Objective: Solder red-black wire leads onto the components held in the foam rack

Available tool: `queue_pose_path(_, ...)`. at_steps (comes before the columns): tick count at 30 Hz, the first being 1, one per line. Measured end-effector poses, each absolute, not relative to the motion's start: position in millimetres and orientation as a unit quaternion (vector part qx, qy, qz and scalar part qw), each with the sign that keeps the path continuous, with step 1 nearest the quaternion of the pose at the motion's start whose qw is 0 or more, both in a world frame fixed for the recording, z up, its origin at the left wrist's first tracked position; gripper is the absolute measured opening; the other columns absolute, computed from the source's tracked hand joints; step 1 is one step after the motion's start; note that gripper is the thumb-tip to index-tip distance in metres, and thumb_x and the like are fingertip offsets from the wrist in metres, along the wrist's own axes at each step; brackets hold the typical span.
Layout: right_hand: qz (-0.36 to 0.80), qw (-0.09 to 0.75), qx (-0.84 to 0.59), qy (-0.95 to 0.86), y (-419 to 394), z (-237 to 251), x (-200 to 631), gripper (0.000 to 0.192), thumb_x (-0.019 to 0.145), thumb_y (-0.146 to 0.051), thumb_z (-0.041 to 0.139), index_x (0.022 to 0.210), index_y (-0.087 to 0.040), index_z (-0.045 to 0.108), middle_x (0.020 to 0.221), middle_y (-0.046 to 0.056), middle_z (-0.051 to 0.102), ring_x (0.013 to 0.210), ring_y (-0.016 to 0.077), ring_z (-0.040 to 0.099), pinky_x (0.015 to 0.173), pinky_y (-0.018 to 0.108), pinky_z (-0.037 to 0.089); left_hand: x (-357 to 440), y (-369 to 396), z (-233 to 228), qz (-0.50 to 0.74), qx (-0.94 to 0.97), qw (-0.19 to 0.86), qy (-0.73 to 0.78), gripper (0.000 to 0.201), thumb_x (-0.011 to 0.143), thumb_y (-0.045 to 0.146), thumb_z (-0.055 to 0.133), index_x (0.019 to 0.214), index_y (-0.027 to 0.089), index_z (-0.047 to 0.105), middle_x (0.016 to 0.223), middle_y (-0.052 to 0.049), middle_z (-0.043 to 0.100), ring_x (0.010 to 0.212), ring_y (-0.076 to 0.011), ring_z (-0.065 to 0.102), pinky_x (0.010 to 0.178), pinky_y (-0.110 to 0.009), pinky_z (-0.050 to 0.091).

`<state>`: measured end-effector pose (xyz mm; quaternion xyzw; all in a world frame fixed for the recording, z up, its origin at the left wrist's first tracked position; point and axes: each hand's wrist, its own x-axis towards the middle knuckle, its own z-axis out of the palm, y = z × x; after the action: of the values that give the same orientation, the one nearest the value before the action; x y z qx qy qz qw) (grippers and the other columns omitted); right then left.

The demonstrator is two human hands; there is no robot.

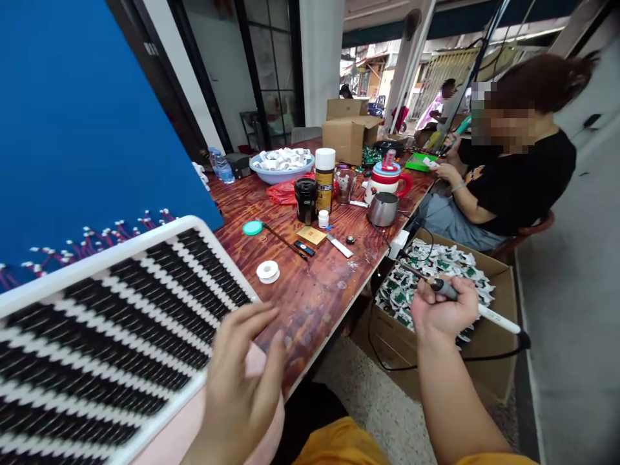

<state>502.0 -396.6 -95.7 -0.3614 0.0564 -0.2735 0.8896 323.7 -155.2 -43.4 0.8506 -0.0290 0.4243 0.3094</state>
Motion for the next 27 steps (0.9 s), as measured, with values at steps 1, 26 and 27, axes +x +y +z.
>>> queue_pose_path(1,-0.264,0.893,-0.357,0.077,-405,-99,506,0.03,0.062,-0.023,0.058,0.06,-0.018,0.028,0.045,-0.009,0.032,0.036,0.0061,0.023,0.034,0.017,0.024,348,-160,-47,0.37,0.876,0.307,-0.031,0.024,0.086,0.018,0.064,0.11,0.021,0.064,0.106,-0.009,0.065,0.099,-0.0234,0.064,0.087,-0.04,0.056)
queue_pose_path(26,-0.211,0.887,-0.38,0.156,-477,-118,512,0.033,0.055,-0.023,0.061,0.052,-0.016,0.028,0.041,-0.005,0.029,0.035,0.0089,0.028,0.034,0.022,0.034,611,-205,-117,0.096,0.959,0.261,0.061,0.018,0.093,0.028,0.062,0.104,0.014,0.065,0.11,-0.008,0.066,0.109,-0.0235,0.061,0.1,-0.049,0.047)
queue_pose_path(27,-0.211,0.889,-0.378,0.15,-477,-114,513,0.032,0.052,-0.023,0.059,0.051,-0.016,0.028,0.04,-0.004,0.029,0.034,0.0091,0.028,0.034,0.023,0.033,599,-205,-111,0.11,0.954,0.274,0.055,0.016,0.092,0.024,0.062,0.104,0.014,0.065,0.11,-0.008,0.066,0.109,-0.0239,0.061,0.1,-0.048,0.047)
